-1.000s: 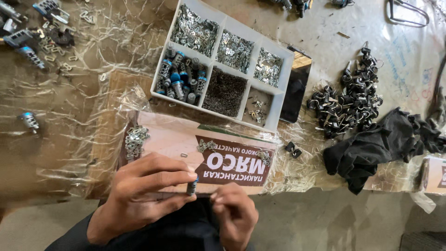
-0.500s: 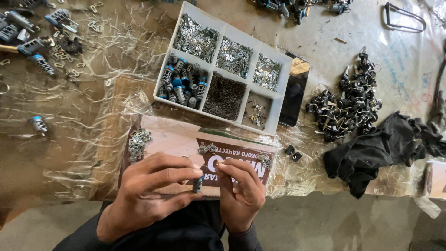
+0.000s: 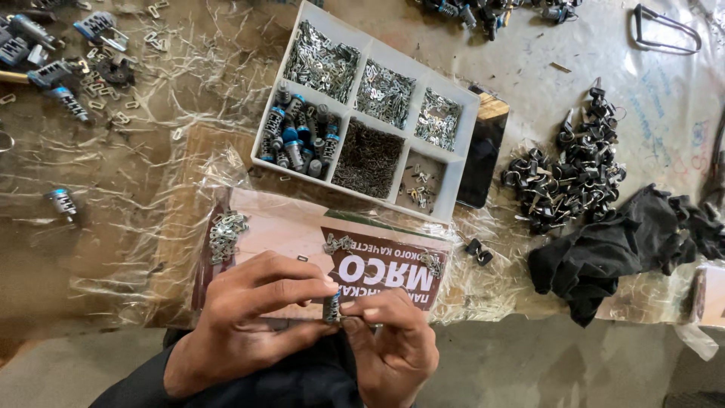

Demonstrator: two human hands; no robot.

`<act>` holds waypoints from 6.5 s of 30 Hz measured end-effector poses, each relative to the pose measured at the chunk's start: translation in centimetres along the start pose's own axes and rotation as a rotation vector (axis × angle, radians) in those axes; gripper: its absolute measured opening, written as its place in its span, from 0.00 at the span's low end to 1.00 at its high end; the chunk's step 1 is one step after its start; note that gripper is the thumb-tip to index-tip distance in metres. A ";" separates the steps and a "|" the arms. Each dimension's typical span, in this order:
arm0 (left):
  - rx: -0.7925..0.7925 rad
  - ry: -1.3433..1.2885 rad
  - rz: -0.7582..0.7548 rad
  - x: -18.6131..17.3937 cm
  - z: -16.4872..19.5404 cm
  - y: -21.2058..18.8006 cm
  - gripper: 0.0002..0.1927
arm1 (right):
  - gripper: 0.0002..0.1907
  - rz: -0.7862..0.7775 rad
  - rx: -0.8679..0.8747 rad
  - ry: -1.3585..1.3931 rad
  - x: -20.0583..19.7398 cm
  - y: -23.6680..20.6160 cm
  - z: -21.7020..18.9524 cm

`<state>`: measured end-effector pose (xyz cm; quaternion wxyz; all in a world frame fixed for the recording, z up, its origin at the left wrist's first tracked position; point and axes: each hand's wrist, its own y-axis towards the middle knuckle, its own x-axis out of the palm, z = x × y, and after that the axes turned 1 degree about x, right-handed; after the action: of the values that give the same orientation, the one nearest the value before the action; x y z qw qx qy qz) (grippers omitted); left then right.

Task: The person sits at a workbench assembling small metal connector components. They pick a black rubber cap and metal spring contacts from a compartment tray, press the parts together by hand to fit them, and set finished assemblies aside, repeating the cycle with new parts.

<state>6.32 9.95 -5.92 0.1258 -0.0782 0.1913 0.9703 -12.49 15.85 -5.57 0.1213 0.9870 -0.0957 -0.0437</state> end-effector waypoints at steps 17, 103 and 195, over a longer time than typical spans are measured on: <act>0.134 0.108 -0.014 1.6 1.0 0.3 0.24 | 0.12 -0.009 0.451 0.071 -2.3 -1.2 1.0; -0.420 -0.666 0.132 0.3 1.5 -0.8 0.09 | 0.14 -0.003 -0.086 0.156 -2.2 0.9 2.5; -0.073 0.091 -0.074 1.7 0.3 0.3 0.27 | 0.17 0.088 -0.133 -0.677 -1.2 0.6 -1.6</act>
<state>4.58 10.19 -5.90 0.1499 -0.1337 0.1580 0.9668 -13.59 15.84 -3.82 0.1486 0.9013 -0.1700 -0.3696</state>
